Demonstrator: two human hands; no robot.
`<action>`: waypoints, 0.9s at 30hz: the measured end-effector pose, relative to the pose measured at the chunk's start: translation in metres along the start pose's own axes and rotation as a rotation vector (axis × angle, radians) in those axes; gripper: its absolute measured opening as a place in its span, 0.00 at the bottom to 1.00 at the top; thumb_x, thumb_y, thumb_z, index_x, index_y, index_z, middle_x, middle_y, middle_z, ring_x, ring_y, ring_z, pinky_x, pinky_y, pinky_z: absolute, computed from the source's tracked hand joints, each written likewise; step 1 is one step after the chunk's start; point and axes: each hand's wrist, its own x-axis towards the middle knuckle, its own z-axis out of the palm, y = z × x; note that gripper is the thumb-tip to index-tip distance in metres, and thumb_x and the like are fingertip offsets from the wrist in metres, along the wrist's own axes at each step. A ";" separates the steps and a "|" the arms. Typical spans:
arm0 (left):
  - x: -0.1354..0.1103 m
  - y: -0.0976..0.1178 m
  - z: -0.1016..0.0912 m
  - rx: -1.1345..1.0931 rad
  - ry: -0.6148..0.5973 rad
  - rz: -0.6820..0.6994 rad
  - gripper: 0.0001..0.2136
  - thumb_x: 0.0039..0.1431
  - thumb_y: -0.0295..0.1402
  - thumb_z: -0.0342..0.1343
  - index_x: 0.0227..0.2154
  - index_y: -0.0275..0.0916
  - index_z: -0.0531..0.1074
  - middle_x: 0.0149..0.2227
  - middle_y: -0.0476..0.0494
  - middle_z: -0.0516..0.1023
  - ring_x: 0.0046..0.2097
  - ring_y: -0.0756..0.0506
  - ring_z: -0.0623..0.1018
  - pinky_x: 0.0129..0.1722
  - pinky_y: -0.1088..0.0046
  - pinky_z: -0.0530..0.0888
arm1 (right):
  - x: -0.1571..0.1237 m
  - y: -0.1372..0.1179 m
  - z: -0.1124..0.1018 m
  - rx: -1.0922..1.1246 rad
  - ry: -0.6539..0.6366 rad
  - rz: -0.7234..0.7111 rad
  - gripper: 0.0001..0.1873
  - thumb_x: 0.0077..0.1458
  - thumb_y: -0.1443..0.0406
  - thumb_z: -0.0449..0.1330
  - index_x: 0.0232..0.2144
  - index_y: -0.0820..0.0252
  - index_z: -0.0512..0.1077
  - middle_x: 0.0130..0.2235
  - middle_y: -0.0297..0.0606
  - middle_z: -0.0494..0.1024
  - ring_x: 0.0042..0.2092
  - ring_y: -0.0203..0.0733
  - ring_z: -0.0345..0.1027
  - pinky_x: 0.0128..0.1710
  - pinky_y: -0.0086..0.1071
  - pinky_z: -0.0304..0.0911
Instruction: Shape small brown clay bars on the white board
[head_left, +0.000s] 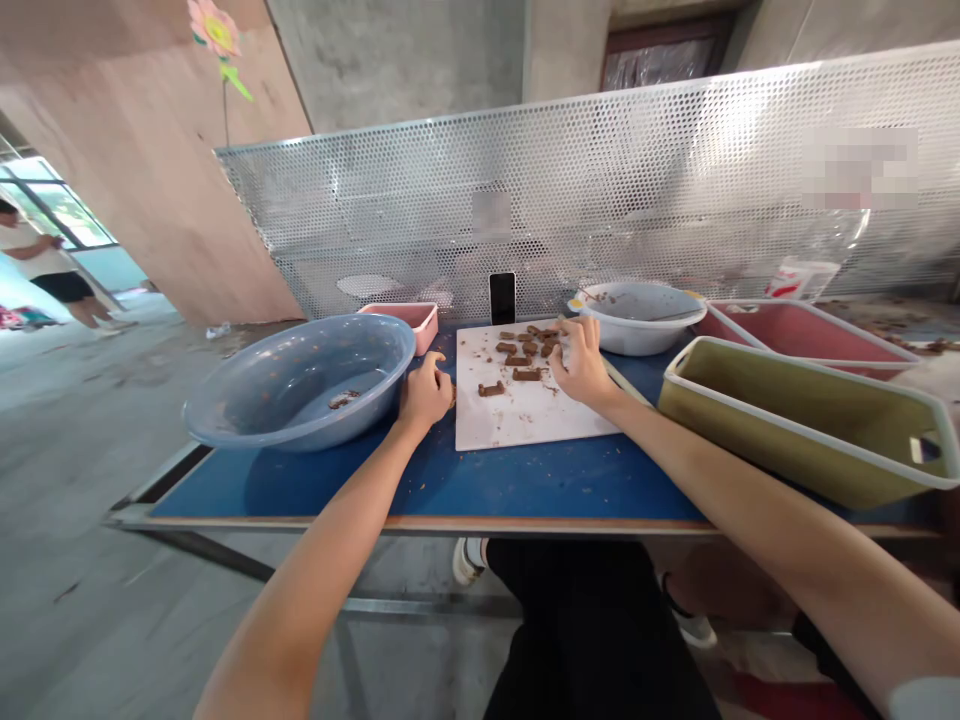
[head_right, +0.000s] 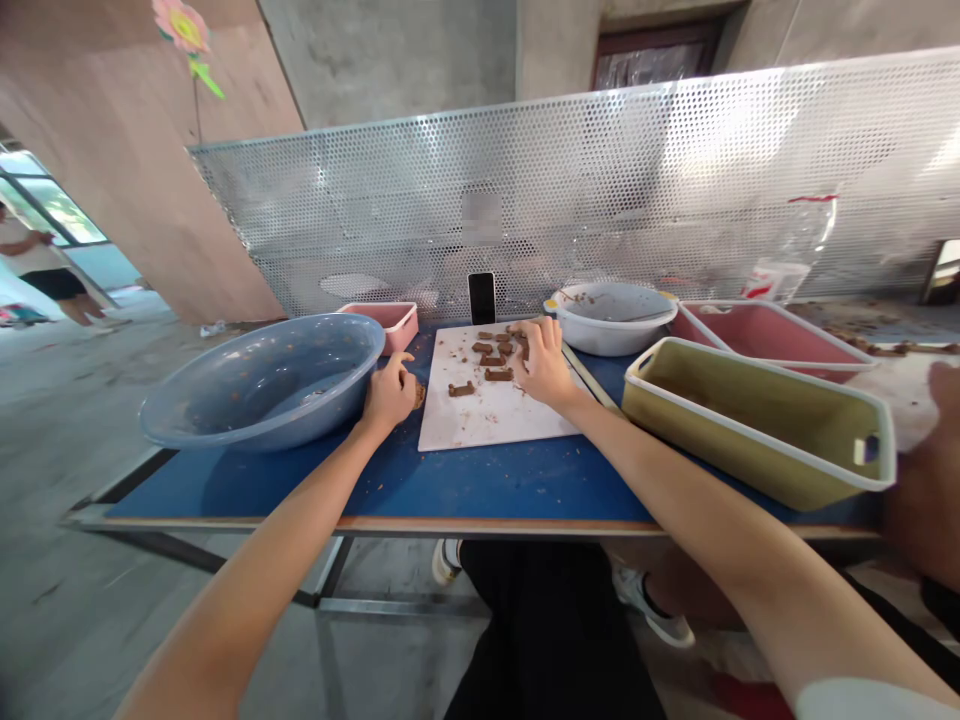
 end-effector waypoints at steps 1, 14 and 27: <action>-0.002 0.001 -0.001 -0.021 0.012 0.028 0.18 0.67 0.27 0.47 0.56 0.37 0.74 0.37 0.40 0.85 0.42 0.39 0.84 0.47 0.65 0.76 | -0.001 -0.003 0.000 0.006 -0.001 -0.006 0.21 0.62 0.69 0.54 0.58 0.57 0.66 0.53 0.52 0.70 0.55 0.61 0.68 0.61 0.69 0.67; -0.038 0.105 0.014 -0.231 -0.061 1.074 0.07 0.63 0.30 0.51 0.40 0.40 0.73 0.30 0.43 0.77 0.33 0.41 0.76 0.34 0.62 0.75 | 0.003 -0.027 -0.019 0.099 -0.053 -0.036 0.19 0.64 0.66 0.56 0.57 0.50 0.67 0.49 0.48 0.73 0.53 0.62 0.71 0.56 0.67 0.70; -0.020 0.090 0.062 -0.403 0.089 0.874 0.19 0.67 0.27 0.48 0.60 0.37 0.64 0.42 0.36 0.81 0.42 0.37 0.82 0.41 0.57 0.82 | -0.020 -0.038 -0.058 0.363 -0.527 0.004 0.07 0.72 0.60 0.56 0.37 0.48 0.67 0.33 0.36 0.77 0.35 0.51 0.73 0.36 0.48 0.70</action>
